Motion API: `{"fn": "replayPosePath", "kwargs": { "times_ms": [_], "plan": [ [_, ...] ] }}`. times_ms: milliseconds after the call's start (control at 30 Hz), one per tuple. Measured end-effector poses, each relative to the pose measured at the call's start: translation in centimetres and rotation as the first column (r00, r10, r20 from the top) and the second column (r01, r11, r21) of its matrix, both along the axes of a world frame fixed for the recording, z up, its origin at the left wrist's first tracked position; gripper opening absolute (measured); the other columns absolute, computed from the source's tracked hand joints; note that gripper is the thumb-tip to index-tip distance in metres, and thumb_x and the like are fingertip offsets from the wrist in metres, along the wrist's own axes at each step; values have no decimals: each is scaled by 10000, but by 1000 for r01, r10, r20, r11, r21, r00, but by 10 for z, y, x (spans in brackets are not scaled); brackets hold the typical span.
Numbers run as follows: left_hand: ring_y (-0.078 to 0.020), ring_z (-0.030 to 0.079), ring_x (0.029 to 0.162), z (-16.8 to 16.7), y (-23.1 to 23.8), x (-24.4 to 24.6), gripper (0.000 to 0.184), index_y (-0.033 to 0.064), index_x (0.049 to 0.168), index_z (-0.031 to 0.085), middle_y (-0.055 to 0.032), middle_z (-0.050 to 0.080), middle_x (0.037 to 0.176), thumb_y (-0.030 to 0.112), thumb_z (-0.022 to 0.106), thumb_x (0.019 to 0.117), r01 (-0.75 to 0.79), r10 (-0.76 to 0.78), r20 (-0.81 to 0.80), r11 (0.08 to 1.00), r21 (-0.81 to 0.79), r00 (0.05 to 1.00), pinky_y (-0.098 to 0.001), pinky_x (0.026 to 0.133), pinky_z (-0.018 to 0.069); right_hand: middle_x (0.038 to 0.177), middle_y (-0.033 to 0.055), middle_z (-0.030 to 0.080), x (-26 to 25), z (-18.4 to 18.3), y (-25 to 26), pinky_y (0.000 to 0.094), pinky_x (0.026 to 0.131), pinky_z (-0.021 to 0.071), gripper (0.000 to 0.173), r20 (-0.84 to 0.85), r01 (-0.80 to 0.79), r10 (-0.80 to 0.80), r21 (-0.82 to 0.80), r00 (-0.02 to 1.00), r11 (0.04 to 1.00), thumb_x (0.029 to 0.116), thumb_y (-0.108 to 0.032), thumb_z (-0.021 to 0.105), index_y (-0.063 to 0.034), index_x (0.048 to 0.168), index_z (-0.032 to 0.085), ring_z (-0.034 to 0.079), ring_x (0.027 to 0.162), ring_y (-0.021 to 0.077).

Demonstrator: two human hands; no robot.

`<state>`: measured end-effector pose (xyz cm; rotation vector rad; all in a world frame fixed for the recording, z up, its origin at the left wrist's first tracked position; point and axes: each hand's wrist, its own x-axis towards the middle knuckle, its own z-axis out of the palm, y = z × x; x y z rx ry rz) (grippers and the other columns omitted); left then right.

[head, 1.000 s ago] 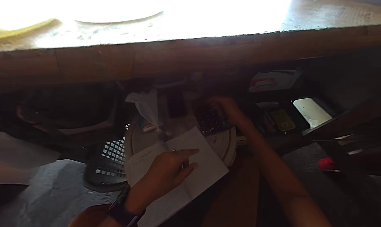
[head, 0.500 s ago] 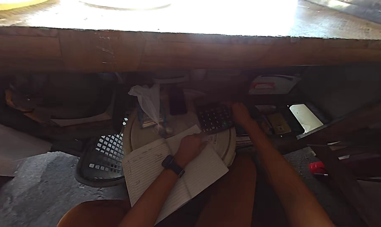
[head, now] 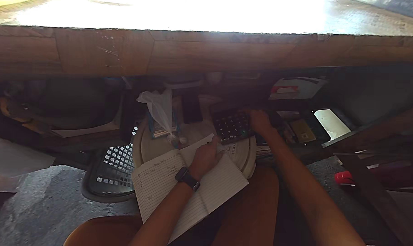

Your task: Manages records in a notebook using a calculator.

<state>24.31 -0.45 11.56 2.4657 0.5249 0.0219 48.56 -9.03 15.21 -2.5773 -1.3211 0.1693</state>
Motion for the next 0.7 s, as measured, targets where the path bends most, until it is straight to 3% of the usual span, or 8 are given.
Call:
{"fn": "replayPosePath", "kwargs": {
  "times_ms": [67, 200, 433, 533, 633, 700],
  "plan": [
    [-357, 662, 882, -1, 1, 0, 387, -27, 1288, 599, -185, 672, 918, 279, 543, 1058, 20, -20, 0, 1000, 2, 1000, -522, 847, 508, 1163, 271, 697, 1, -1, 0, 662, 878, 504, 489, 8, -3, 3, 3, 1000, 1000, 951, 50, 602, -144, 1399, 632, 658, 1085, 508],
    [-359, 664, 907, -1, 2, 0, 360, -27, 1224, 633, -189, 674, 932, 281, 534, 1065, 39, -39, -17, 999, 7, 999, -525, 852, 503, 1154, 274, 700, 1, -1, -1, 663, 878, 500, 469, 15, -2, 2, 3, 1000, 1000, 954, 42, 601, -133, 1388, 641, 659, 1080, 509],
    [-353, 661, 888, -1, 2, 0, 398, -7, 1291, 625, -181, 681, 939, 307, 541, 1061, 46, -45, -8, 999, 20, 999, -520, 851, 504, 1163, 299, 687, -4, 10, 0, 676, 898, 484, 497, 8, 25, -25, 12, 1000, 1000, 961, 89, 542, -121, 1404, 625, 641, 1106, 534],
    [-344, 661, 866, -3, 2, 0, 395, -1, 1291, 627, -174, 679, 920, 308, 540, 1060, 50, -50, 1, 998, 29, 999, -518, 833, 507, 1134, 299, 692, -4, 3, 4, 669, 867, 500, 478, 41, 39, -39, -1, 998, 999, 952, 52, 583, -120, 1396, 623, 653, 1076, 531],
    [-343, 658, 861, -4, 2, -1, 391, 2, 1288, 630, -171, 678, 914, 307, 541, 1061, 46, -46, 6, 999, 26, 999, -516, 832, 505, 1158, 302, 683, -7, 0, 6, 658, 874, 497, 459, 48, 45, -42, -60, 998, 997, 994, 20, 542, -125, 1426, 598, 649, 1091, 524],
    [-356, 663, 868, -4, 3, 0, 387, -7, 1282, 635, -185, 681, 921, 297, 547, 1058, 46, -46, 16, 999, 21, 999, -536, 838, 510, 1165, 309, 680, -9, 4, 4, 668, 884, 491, 462, 42, 56, -55, -18, 998, 998, 988, 32, 541, -115, 1421, 607, 645, 1095, 531]
  ]
}}
